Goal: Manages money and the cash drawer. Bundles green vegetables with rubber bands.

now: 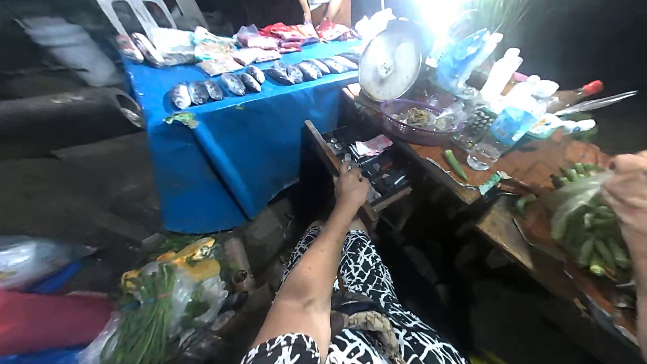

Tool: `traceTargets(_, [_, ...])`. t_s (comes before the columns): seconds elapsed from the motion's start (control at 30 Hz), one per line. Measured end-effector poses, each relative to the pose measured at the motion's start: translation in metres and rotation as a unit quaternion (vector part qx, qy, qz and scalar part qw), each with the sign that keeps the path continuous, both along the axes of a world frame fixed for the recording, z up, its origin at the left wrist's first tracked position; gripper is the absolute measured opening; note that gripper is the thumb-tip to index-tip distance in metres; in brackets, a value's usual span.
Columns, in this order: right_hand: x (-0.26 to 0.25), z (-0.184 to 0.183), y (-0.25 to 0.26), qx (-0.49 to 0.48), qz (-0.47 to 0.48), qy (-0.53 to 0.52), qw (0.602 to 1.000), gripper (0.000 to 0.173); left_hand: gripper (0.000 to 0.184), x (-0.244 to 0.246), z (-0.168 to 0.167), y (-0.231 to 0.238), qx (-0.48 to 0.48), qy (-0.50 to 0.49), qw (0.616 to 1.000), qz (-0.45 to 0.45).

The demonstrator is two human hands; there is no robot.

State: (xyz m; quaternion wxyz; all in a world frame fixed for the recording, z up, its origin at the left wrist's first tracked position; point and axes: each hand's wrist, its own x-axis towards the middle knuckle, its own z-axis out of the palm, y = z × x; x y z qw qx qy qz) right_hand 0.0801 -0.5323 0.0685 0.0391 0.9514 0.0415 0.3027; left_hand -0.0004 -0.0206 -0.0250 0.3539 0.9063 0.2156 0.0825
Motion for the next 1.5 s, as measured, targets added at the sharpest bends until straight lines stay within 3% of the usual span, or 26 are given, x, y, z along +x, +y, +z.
traceTargets(0.1, [-0.02,0.027,0.068,0.015,0.005,0.079,0.997,0.028,0.023,0.0,0.0,0.002,0.01,0.004,1.0,-0.007])
traceTargets(0.17, [-0.005,0.005,0.087,0.015,0.03,0.117,0.993,0.028,0.023,-0.002,-0.005,0.003,0.03,-0.018,0.999,-0.023])
traceTargets(0.23, [0.017,-0.032,0.085,0.048,0.003,0.224,0.973,0.039,0.026,-0.001,-0.005,0.005,0.051,-0.02,0.998,-0.037])
traceTargets(0.3, [0.027,-0.047,0.075,0.11,0.009,0.277,0.955,0.036,0.027,0.001,-0.005,0.005,0.058,-0.011,0.997,-0.04])
traceTargets(0.4, [0.021,-0.03,0.064,0.266,0.034,0.225,0.937,0.029,0.027,0.001,-0.003,0.003,0.063,-0.01,0.997,-0.035])
traceTargets(0.5, [-0.006,0.005,0.051,0.331,0.038,0.095,0.938,0.035,0.027,0.0,0.0,0.0,0.052,-0.012,0.998,-0.029])
traceTargets(0.57, [-0.034,0.021,0.043,0.334,0.05,0.003,0.941,0.034,0.026,-0.001,0.0,0.0,0.043,-0.021,0.998,-0.03])
traceTargets(0.63, [-0.068,0.029,0.043,0.338,0.04,-0.02,0.94,0.034,0.026,-0.001,0.001,0.0,0.041,-0.024,0.998,-0.03])
traceTargets(0.7, [-0.099,0.021,0.048,0.333,0.024,0.02,0.943,0.033,0.025,0.0,0.001,0.001,0.04,-0.027,0.998,-0.028])
traceTargets(0.8, [-0.127,-0.024,0.056,0.244,0.034,0.105,0.963,0.03,0.024,-0.001,0.002,0.002,0.042,-0.026,0.998,-0.025])
traceTargets(0.93, [-0.11,-0.07,0.056,0.146,0.007,0.133,0.98,0.034,0.022,-0.002,0.003,0.001,0.048,-0.027,0.998,-0.025])
traceTargets(1.17, [-0.058,-0.052,0.064,0.114,-0.079,0.17,0.976,0.031,0.021,-0.004,0.006,0.0,0.036,-0.02,0.999,-0.01])
traceTargets(1.5, [-0.071,-0.039,0.064,0.133,-0.037,0.165,0.976,0.03,0.026,-0.004,0.007,0.004,0.009,0.005,1.0,-0.004])
